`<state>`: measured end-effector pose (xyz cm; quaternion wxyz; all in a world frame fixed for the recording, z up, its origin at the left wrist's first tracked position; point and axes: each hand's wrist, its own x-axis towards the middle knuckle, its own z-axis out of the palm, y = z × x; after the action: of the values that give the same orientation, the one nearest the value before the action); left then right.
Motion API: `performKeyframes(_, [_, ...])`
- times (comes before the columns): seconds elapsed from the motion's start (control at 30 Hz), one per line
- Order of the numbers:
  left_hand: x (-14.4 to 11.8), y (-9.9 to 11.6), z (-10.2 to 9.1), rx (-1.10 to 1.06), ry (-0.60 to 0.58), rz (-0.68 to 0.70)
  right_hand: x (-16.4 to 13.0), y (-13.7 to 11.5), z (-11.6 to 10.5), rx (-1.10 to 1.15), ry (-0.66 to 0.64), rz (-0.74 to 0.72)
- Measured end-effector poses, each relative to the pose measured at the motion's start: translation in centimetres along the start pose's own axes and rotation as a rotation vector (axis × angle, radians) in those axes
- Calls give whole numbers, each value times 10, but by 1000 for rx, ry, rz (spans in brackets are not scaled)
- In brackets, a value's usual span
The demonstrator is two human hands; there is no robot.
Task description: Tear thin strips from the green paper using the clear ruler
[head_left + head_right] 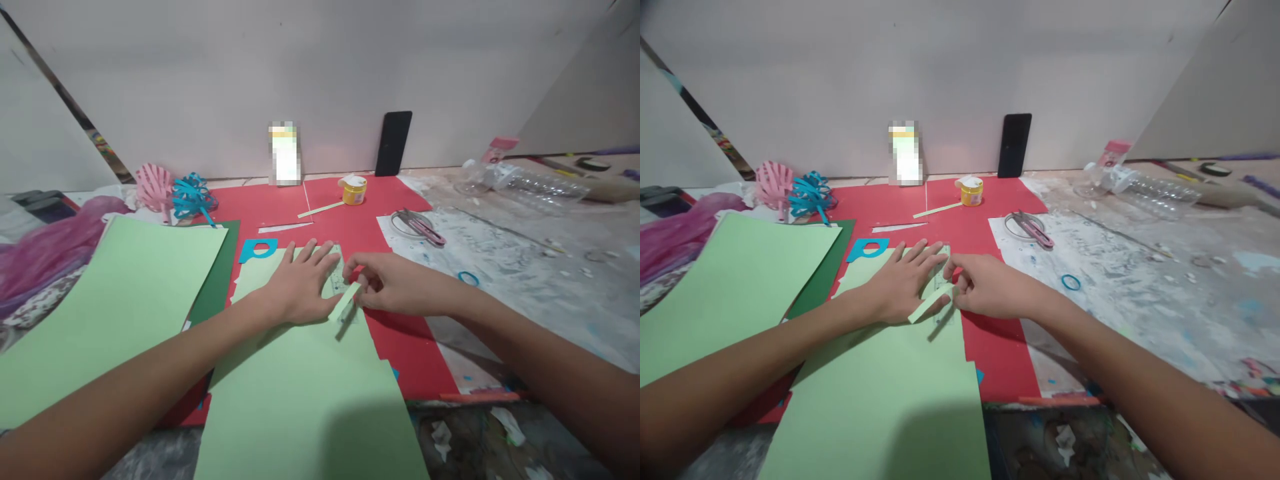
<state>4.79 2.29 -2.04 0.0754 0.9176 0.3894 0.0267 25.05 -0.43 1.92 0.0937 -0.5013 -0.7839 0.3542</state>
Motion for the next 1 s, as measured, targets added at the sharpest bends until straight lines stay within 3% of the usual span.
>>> performKeyframes(0.13, [17, -17, -3, 41, 29, 30, 6, 8, 0, 40, 90, -12])
performKeyframes(0.33, [30, -29, -5, 99, 43, 76, 12, 15, 0, 122, 117, 11])
performKeyframes(0.53, [6, -16, -8, 46, 46, 85, 12, 13, 2, 103, 138, -7])
performKeyframes(0.77, [-17, 1, -8, -20, -55, -15, 12, 14, 2, 92, 148, -6])
performKeyframes(1.0, [-28, 11, -2, -4, -1, 18, 13, 18, 3, 129, 131, -21])
